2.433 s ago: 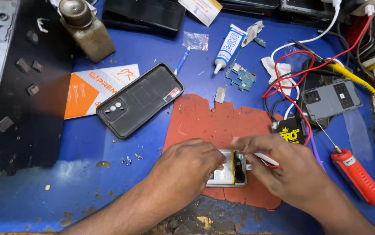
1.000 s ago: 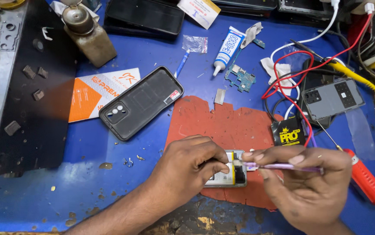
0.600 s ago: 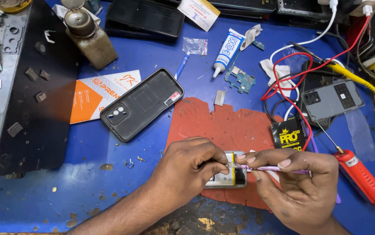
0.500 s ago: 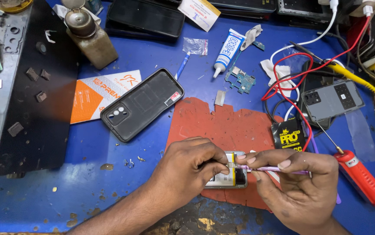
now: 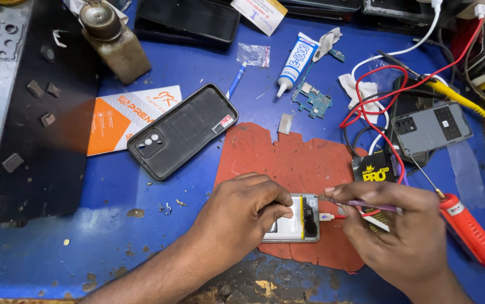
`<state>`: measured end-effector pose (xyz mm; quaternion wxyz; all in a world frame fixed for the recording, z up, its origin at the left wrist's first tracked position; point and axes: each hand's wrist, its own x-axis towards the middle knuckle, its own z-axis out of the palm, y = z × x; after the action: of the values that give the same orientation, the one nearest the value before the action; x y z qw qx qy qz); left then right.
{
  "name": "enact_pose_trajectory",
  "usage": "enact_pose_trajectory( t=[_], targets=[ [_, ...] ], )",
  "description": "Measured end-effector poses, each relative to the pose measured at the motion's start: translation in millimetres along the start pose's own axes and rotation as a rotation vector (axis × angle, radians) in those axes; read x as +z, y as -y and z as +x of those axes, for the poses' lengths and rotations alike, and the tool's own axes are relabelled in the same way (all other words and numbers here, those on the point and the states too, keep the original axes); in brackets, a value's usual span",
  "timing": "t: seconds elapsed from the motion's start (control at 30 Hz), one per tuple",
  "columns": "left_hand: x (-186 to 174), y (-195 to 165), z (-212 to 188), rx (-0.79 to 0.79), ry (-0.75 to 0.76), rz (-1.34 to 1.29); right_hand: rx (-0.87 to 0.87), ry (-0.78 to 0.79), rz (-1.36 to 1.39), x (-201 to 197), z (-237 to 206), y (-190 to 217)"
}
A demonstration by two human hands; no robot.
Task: The person holds a smartphone, plugs in a charging cable, and navigates the screen. Then they use a small screwdriver to remove screws from the back of a disassembled phone, working on the internal components.
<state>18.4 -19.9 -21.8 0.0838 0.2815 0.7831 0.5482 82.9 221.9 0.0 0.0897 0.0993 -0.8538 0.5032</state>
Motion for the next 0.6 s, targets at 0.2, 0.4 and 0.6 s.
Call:
enact_pose_trajectory(
  t=[0.2,0.4,0.6],
  targets=[
    [1.4,0.7,1.0,0.024,0.033,0.13,-0.015,0.023,-0.234,3.5,-1.7,-12.3],
    [0.3,-0.3,2.1,0.016,0.055,0.178,0.051,0.035,-0.237,3.9,-0.4,-13.7],
    [0.4,0.0,2.0,0.028,0.067,0.181,0.03,0.049,-0.482,0.5,4.4,-11.2]
  ],
)
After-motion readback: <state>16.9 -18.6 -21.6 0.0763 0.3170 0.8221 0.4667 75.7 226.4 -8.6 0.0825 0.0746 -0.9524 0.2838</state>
